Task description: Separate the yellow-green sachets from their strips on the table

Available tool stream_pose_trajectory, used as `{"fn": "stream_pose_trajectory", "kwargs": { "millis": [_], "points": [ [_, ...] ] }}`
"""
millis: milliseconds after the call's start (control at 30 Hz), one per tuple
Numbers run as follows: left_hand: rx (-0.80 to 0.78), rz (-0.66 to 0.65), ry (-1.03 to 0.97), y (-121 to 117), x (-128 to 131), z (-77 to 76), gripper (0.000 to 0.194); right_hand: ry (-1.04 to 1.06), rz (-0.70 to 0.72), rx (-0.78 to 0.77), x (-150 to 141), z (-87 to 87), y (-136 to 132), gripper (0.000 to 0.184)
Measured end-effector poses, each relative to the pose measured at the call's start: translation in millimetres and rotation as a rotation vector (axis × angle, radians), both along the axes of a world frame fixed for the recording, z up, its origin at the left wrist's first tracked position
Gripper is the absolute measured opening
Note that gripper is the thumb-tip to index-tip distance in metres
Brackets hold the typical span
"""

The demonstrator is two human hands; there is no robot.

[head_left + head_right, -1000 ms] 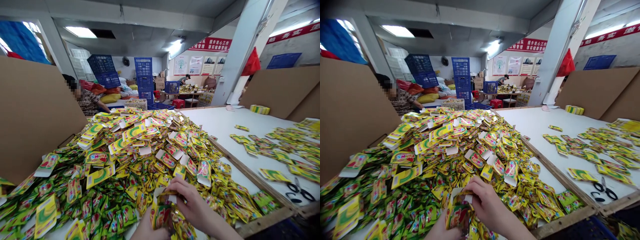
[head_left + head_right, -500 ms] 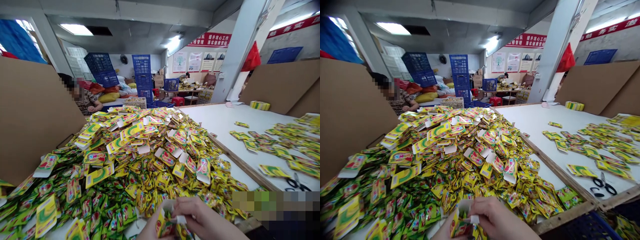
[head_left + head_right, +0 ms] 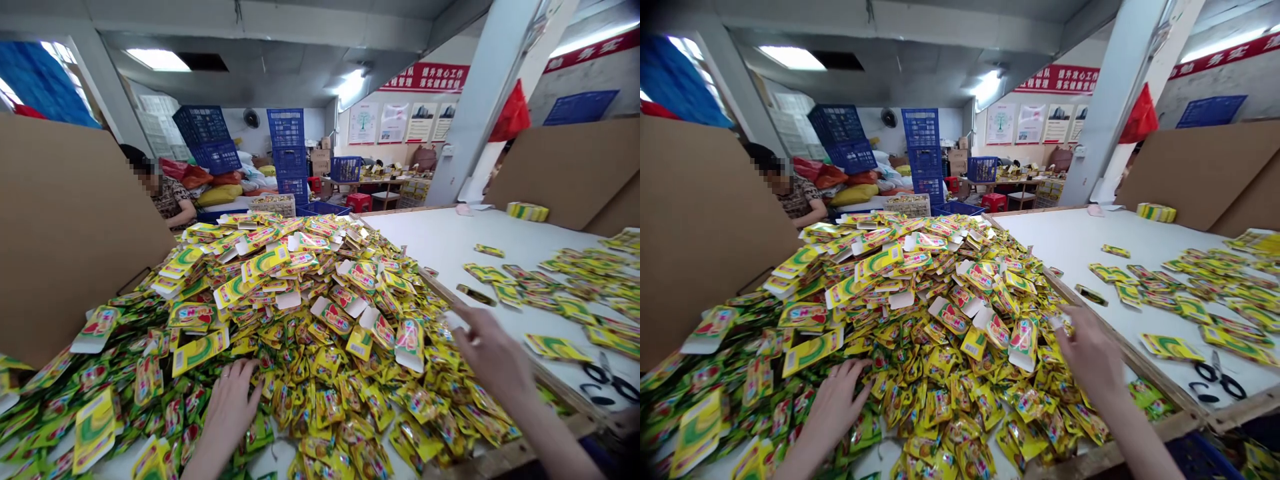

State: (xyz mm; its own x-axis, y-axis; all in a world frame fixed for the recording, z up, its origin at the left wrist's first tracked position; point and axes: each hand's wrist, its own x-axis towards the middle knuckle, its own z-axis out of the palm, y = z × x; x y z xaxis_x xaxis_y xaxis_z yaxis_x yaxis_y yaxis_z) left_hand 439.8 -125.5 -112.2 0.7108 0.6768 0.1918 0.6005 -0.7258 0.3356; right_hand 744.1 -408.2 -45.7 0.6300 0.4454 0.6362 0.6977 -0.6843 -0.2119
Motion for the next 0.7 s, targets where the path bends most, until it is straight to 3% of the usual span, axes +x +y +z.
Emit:
{"fn": "stream_pose_trajectory", "kwargs": {
  "millis": [67, 133, 267, 333, 500, 700],
  "points": [
    [0.097, 0.055, 0.05, 10, 0, -4.3, 0.034, 0.158, 0.235, -0.087, -29, -13.7, 39, 0.024],
    [0.165, 0.132, 0.051, 12, 5, -6.8, 0.038, 0.265, 0.404, -0.269, -65, -32.7, 82, 0.02],
    [0.243, 0.241, 0.019, 11, 22, -3.3, 0.043, 0.32, 0.431, -0.33, -113, -64.3, 136, 0.018],
    [0.254, 0.212, -0.014, 11, 28, 1.8, 0.039, 0.351, 0.43, -0.317, -117, -72.7, 140, 0.018],
    [0.149, -0.032, -0.114, 11, 49, 10.6, 0.037, 0.468, 0.469, -0.2, -106, -81.0, 121, 0.014],
    [-0.092, 0.055, -0.295, 20, 79, 6.5, 0.032, 0.725, 0.61, 0.059, -106, -75.1, 115, 0.013]
  ]
}}
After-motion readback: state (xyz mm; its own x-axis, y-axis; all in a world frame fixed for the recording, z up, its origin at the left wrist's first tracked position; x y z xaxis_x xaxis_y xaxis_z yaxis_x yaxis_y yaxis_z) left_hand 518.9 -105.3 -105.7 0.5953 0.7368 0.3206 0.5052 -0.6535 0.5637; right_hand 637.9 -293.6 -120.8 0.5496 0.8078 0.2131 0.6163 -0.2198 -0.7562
